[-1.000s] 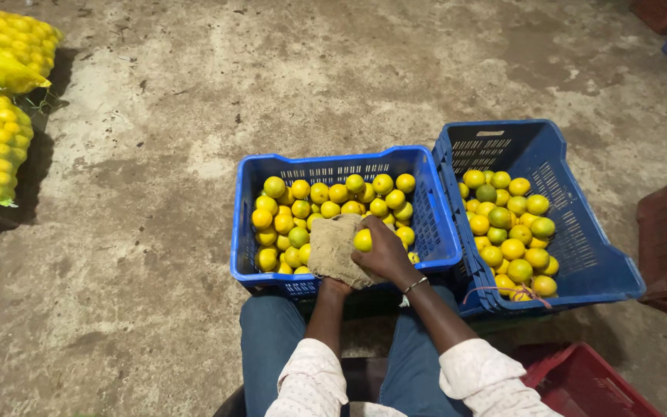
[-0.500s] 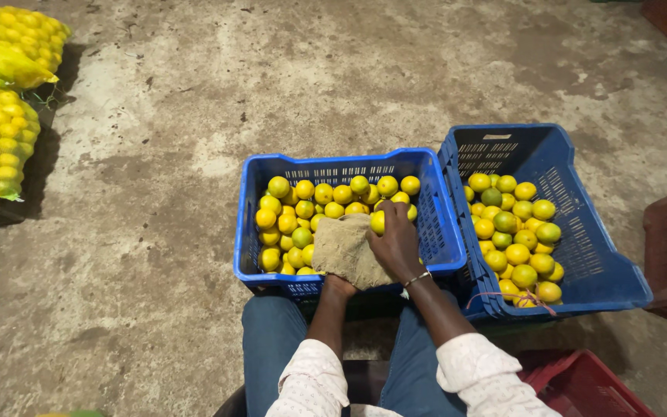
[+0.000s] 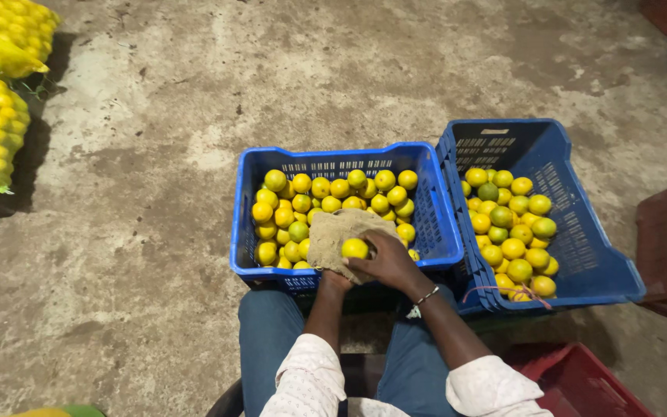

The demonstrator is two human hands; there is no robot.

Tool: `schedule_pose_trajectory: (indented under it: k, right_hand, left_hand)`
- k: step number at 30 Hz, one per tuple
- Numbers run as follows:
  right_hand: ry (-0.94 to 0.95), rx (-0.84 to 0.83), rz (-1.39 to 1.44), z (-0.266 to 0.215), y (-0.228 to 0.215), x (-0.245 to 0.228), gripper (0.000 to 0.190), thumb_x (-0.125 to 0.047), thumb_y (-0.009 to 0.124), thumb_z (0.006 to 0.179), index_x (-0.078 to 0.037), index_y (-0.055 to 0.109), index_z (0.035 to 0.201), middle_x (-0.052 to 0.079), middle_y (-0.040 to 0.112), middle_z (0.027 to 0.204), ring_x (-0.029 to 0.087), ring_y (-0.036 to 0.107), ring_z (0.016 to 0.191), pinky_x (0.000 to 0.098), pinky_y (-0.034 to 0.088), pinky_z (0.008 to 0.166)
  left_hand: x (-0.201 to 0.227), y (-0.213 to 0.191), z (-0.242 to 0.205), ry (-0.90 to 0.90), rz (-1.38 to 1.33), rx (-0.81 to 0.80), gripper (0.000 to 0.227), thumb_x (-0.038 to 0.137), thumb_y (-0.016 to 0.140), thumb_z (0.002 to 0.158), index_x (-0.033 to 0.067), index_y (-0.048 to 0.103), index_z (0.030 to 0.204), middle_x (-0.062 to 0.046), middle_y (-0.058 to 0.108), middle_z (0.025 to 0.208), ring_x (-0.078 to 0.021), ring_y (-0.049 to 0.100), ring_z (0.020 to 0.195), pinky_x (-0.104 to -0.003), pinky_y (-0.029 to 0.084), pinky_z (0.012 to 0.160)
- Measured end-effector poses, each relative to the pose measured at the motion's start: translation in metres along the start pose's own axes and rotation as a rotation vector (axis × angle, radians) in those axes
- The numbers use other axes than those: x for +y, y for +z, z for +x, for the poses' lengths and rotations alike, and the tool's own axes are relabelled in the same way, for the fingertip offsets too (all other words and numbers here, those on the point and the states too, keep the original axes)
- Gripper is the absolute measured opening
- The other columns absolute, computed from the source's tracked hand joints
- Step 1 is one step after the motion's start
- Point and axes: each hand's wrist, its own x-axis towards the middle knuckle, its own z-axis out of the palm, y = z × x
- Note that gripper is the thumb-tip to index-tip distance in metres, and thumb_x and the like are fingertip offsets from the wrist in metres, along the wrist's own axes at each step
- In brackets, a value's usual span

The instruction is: The person sits and repeatedly wipes individual yellow citrus fruits with a cloth, picking each fruit from a blue crate, rubbing it, and placing it back. The action is performed one at a time throughout the clip.

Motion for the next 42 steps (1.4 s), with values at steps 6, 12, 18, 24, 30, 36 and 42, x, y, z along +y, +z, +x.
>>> schedule_pose_trajectory:
  k: [6,12,18,24,30,36,42]
  right_hand:
    - [-0.117,0.243,-0.044,-0.008,0.019,-0.005,0.052,-0.022,0.078,0.078,-0.001,0.06,0.123,0.023,0.065,0.118,0.042,0.063,0.111,0.0457,0.052,0.093]
    - [-0.101,0.184,0.021,-0.011,0.022,-0.001,0.052,-0.026,0.08,0.08,-0.002,0.059,0.121,0.024,0.064,0.115,0.042,0.063,0.11,0.0473,0.05,0.094]
    - [-0.061,0.273,-0.013,-0.011,0.024,-0.008,0.053,-0.024,0.078,0.08,-0.003,0.06,0.124,0.022,0.065,0.116,0.042,0.063,0.11,0.0473,0.051,0.092]
    - [0.012,0.169,0.135,-0.013,0.022,0.003,0.05,-0.03,0.083,0.079,-0.004,0.065,0.118,0.018,0.068,0.111,0.034,0.069,0.1,0.042,0.056,0.083]
    - [0.017,0.077,0.305,-0.003,0.027,0.03,0.051,-0.024,0.086,0.081,-0.001,0.066,0.121,0.017,0.07,0.11,0.029,0.07,0.099,0.0396,0.057,0.084]
    - [0.197,0.31,1.904,0.002,-0.015,0.079,0.051,-0.035,0.073,0.095,-0.004,0.061,0.134,0.012,0.072,0.112,0.025,0.07,0.095,0.0355,0.057,0.084]
    - [0.197,0.375,1.576,0.043,-0.027,0.145,0.041,-0.029,0.073,0.097,-0.011,0.062,0.132,0.004,0.072,0.116,0.018,0.068,0.097,0.038,0.057,0.086]
  left_hand:
    - [-0.004,-0.003,0.002,0.128,0.058,0.27,0.066,0.059,0.046,0.101,0.008,0.055,0.142,-0.015,0.064,0.139,-0.0345,0.062,0.124,-0.051,0.053,0.106]
    - [-0.004,-0.008,0.002,0.101,-0.021,0.167,0.065,0.058,0.047,0.102,0.0079,0.053,0.143,-0.016,0.061,0.139,-0.0359,0.059,0.126,-0.053,0.05,0.108]
    - [-0.006,-0.009,0.003,0.122,0.022,0.269,0.065,0.058,0.047,0.098,0.0082,0.055,0.14,-0.015,0.064,0.136,-0.035,0.062,0.123,-0.055,0.051,0.106]
    - [-0.003,-0.031,0.006,0.108,0.029,0.288,0.062,0.055,0.049,0.103,0.007,0.054,0.142,-0.017,0.063,0.136,-0.0355,0.062,0.121,-0.053,0.053,0.105]
    - [-0.003,-0.024,0.001,0.129,0.022,0.257,0.065,0.055,0.05,0.103,0.0049,0.055,0.144,-0.019,0.062,0.139,-0.0368,0.061,0.123,-0.053,0.053,0.104]
    - [-0.009,-0.018,-0.005,0.132,0.028,0.327,0.076,0.064,0.046,0.098,0.0065,0.052,0.147,-0.017,0.059,0.146,-0.0392,0.057,0.132,-0.059,0.047,0.11]
    - [-0.007,-0.03,-0.005,0.117,0.006,0.297,0.078,0.066,0.045,0.097,0.0061,0.053,0.146,-0.018,0.058,0.146,-0.0401,0.056,0.131,-0.06,0.046,0.11]
